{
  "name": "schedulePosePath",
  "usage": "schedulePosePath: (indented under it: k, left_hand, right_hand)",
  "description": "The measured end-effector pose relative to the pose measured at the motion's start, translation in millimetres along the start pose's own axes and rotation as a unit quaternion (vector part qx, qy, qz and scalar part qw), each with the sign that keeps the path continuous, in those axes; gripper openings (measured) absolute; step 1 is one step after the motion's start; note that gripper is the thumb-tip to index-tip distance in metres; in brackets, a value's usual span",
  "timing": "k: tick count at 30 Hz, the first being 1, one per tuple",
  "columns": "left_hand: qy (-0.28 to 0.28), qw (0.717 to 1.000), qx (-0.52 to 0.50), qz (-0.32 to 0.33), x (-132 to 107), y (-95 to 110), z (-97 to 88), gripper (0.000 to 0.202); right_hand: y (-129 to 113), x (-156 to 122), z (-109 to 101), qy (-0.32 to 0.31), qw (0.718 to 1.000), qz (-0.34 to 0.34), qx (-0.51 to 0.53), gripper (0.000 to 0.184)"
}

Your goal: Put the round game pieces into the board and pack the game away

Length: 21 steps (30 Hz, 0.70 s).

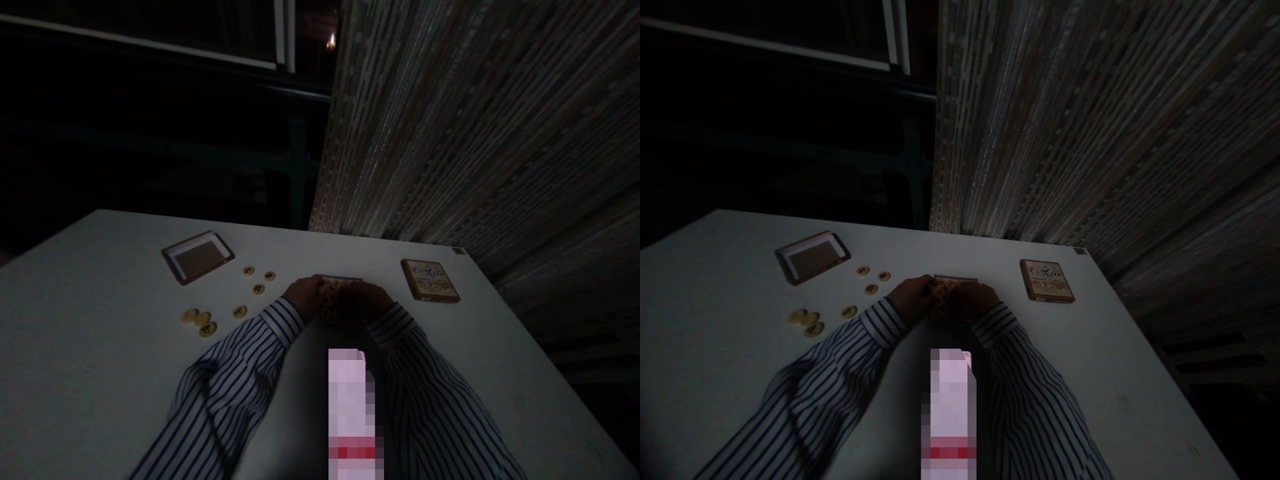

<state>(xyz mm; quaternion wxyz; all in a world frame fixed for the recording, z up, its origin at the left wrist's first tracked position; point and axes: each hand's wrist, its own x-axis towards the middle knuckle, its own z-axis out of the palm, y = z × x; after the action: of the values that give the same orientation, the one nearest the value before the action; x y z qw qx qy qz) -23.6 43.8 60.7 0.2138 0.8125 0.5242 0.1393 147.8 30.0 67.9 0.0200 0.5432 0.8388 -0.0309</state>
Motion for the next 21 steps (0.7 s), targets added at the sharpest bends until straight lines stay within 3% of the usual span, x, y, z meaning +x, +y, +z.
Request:
schedulePosePath:
  k: [10, 21]
  left_hand:
    - [0.007, 1.0, 0.013, 0.021, 1, -3, 3.9, 0.031]
    - [-0.038, 0.999, 0.023, 0.011, 3, -1, 1.4, 0.027]
  right_hand:
    - [-5, -6, -10, -0.002, 1.0, -0.016, -0.017, 0.024]
    - [-8, -7, -15, -0.012, 1.0, -0.025, -0.012, 0.025]
